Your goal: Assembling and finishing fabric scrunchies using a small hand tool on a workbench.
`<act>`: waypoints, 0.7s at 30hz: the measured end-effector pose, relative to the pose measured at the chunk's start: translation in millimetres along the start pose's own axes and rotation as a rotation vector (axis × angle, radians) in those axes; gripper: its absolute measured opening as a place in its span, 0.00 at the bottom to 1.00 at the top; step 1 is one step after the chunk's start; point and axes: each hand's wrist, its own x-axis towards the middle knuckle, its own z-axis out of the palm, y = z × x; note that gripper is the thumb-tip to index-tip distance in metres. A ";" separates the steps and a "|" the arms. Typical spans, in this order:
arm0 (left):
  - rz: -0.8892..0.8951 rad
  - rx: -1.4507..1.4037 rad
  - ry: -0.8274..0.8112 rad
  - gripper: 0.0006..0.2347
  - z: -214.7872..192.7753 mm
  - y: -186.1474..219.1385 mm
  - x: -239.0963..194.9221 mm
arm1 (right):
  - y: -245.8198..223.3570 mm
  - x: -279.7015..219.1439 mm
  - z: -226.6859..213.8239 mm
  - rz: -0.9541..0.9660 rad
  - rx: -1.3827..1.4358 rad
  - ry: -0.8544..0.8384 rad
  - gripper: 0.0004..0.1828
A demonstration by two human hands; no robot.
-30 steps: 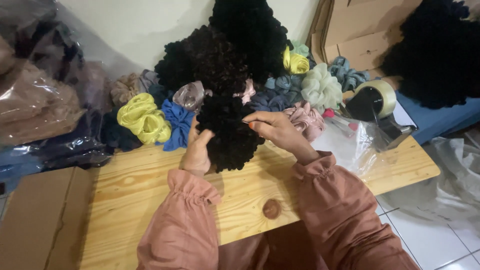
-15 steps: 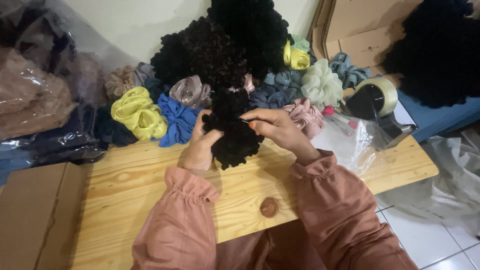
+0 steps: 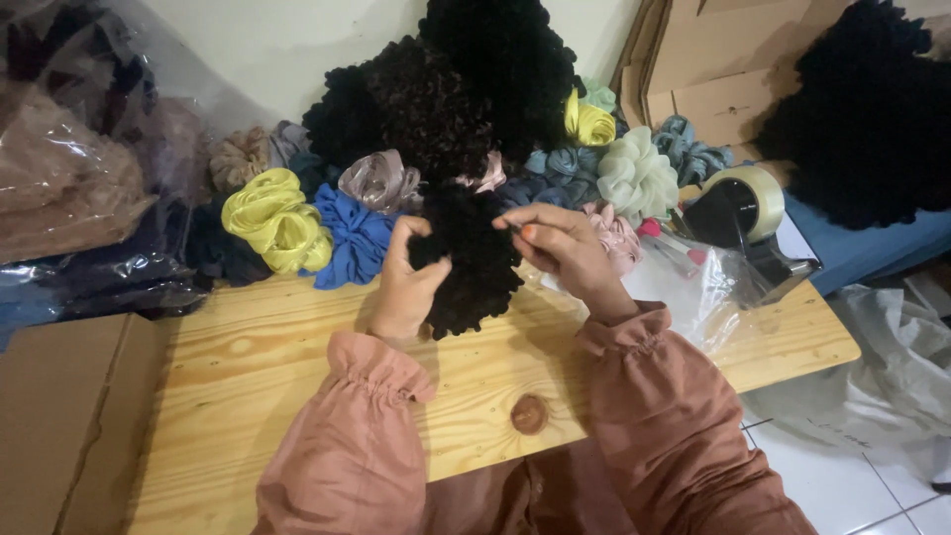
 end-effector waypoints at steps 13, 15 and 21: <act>0.018 0.263 -0.129 0.16 3.8 11.9 -3.3 | -9.3 3.2 9.1 0.060 -0.332 -0.005 0.14; -0.005 0.271 -0.162 0.15 5.5 15.4 -5.6 | -12.2 3.5 10.5 0.086 -0.396 -0.021 0.12; 0.010 0.139 -0.174 0.13 1.5 20.7 -5.8 | -0.9 0.9 3.0 0.087 -0.225 0.039 0.14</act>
